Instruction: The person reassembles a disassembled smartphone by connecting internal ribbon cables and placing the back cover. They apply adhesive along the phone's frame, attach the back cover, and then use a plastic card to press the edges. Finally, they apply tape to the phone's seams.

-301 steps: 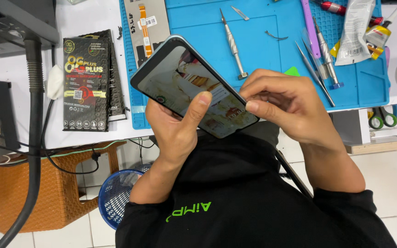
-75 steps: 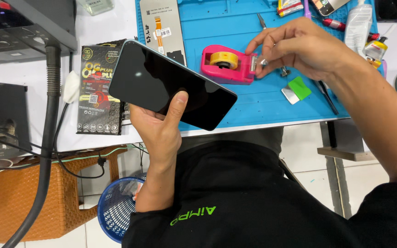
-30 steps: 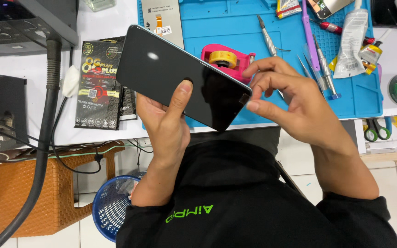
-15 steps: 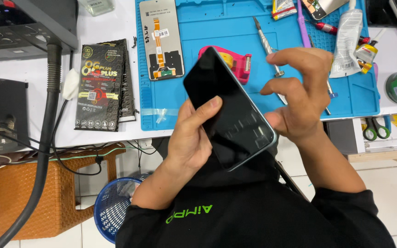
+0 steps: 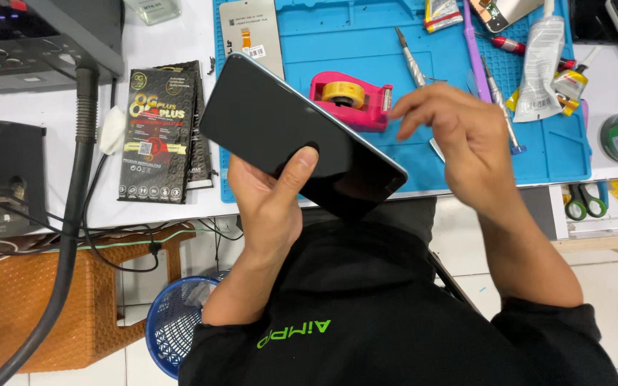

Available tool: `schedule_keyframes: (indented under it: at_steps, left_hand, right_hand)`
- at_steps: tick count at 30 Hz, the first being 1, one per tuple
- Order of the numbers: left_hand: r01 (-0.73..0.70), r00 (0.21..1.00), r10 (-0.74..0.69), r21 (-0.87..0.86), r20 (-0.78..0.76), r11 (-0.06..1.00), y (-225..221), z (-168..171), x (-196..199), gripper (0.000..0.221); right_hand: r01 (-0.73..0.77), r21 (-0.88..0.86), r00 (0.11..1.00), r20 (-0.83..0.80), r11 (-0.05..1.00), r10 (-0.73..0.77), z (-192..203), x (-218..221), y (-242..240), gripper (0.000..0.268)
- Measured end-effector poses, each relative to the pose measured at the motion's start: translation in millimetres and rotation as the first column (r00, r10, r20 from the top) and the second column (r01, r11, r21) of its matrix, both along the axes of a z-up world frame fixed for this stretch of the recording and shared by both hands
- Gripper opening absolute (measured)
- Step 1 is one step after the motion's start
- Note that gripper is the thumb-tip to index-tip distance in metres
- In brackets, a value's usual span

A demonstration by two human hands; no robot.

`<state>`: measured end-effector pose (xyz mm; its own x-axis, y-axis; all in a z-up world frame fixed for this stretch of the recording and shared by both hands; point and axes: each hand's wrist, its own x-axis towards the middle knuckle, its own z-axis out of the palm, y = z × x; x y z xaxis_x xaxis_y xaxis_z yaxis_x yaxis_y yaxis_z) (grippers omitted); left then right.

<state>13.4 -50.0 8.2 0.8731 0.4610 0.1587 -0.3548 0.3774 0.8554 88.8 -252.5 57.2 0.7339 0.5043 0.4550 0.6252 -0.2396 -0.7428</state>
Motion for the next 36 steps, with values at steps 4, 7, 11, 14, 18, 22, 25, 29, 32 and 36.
schedule_keyframes:
  at_steps: [4, 7, 11, 14, 18, 22, 25, 29, 32, 36]
  left_hand:
    - [0.163, 0.974, -0.216, -0.448, -0.070, 0.879, 27, -19, 16, 0.040]
    - [0.515, 0.795, -0.564, -0.741, 0.224, 0.431, 41, -28, 28, 0.045]
    - [0.632, 0.654, -0.547, -0.775, 0.522, 0.016, 32, -21, 45, 0.034]
    - [0.677, 0.601, -0.512, -0.732, 0.614, -0.082, 27, -29, 54, 0.042]
    - [0.691, 0.555, -0.480, -0.698, 0.679, -0.187, 20, -29, 58, 0.043]
    - [0.685, 0.551, -0.482, -0.699, 0.681, -0.204, 20, -26, 56, 0.039]
    - [0.696, 0.539, -0.478, -0.686, 0.694, -0.211, 20, -26, 56, 0.042]
    - [0.693, 0.536, -0.483, -0.687, 0.693, -0.218, 21, -26, 55, 0.039]
    - [0.693, 0.535, -0.498, -0.692, 0.683, -0.204, 20, -22, 55, 0.037]
    - [0.722, 0.572, -0.615, -0.689, 0.543, 0.063, 22, -14, 50, 0.028]
  right_hand:
    - [0.108, -0.382, 0.993, 0.091, 0.918, -0.079, -7, 41, -13, 0.030]
    - [-0.111, -0.551, 0.994, -0.073, 0.827, 0.085, -14, 69, -16, 0.041]
    - [-0.156, -0.694, 0.988, -0.101, 0.703, 0.120, -15, 96, -11, 0.038]
    - [-0.192, -0.777, 0.981, -0.169, 0.599, 0.096, -16, 110, -6, 0.041]
    - [-0.275, -0.692, 0.949, -0.306, 0.668, 0.074, -8, 114, 3, 0.027]
    - [-0.242, -0.548, 0.908, -0.419, 0.801, -0.012, -7, 103, 9, 0.013]
    - [-0.207, -0.238, 0.716, -0.698, 0.949, -0.020, -16, 101, 4, 0.007]
    - [-0.125, -0.040, 0.664, -0.746, 0.991, 0.054, -30, 105, -11, 0.012]
    - [-0.157, -0.149, 0.756, -0.654, 0.976, 0.022, -16, 95, -13, 0.014]
    - [-0.014, -0.595, 0.998, -0.063, 0.803, -0.030, -28, 91, -22, 0.024]
